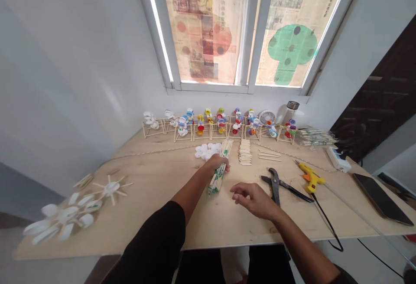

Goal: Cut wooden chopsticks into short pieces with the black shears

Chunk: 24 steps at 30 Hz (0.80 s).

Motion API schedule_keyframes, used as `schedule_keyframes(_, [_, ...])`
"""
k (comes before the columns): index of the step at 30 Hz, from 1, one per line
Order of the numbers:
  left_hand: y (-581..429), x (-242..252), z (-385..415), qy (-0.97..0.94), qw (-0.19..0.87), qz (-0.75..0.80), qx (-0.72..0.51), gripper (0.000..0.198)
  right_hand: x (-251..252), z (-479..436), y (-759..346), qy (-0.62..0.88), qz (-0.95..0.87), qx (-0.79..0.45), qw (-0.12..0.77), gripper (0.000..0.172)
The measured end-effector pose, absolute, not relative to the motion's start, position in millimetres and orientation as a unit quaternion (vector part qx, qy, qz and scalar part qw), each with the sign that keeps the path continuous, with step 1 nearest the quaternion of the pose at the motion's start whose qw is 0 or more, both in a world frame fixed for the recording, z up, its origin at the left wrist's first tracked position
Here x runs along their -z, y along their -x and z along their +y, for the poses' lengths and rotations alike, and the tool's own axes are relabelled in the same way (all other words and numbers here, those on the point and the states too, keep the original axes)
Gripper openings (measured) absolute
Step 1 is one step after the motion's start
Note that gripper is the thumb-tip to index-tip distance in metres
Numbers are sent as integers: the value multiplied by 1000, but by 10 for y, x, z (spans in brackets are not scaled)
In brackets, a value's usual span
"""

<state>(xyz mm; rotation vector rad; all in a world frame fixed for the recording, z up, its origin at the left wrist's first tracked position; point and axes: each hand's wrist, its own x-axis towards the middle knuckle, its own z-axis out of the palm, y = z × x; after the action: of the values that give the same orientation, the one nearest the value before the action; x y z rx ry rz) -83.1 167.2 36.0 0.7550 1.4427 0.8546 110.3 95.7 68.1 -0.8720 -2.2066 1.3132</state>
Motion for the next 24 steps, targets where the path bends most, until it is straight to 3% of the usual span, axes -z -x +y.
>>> schedule_keyframes(8, [903, -351, 1471, -323, 613, 569, -442, 32, -293, 830, -932, 341, -743, -515, 258, 21])
schedule_keyframes(14, [697, -454, 933, -358, 609, 514, -486, 12, -229, 924, -1053, 396, -667, -521, 355, 40])
schedule_keyframes(19, [502, -718, 556, -399, 524, 505, -558, 11, -534, 826, -990, 365, -654, -506, 428, 47])
schedule_keyframes(21, [448, -737, 455, -444, 444, 511, -587, 11, -664, 717, -950, 314, -690, -474, 448, 51])
schedule_keyframes(24, [369, -619, 346, -507, 406, 498, -575, 10, -734, 571, -905, 306, -728, -431, 437, 56])
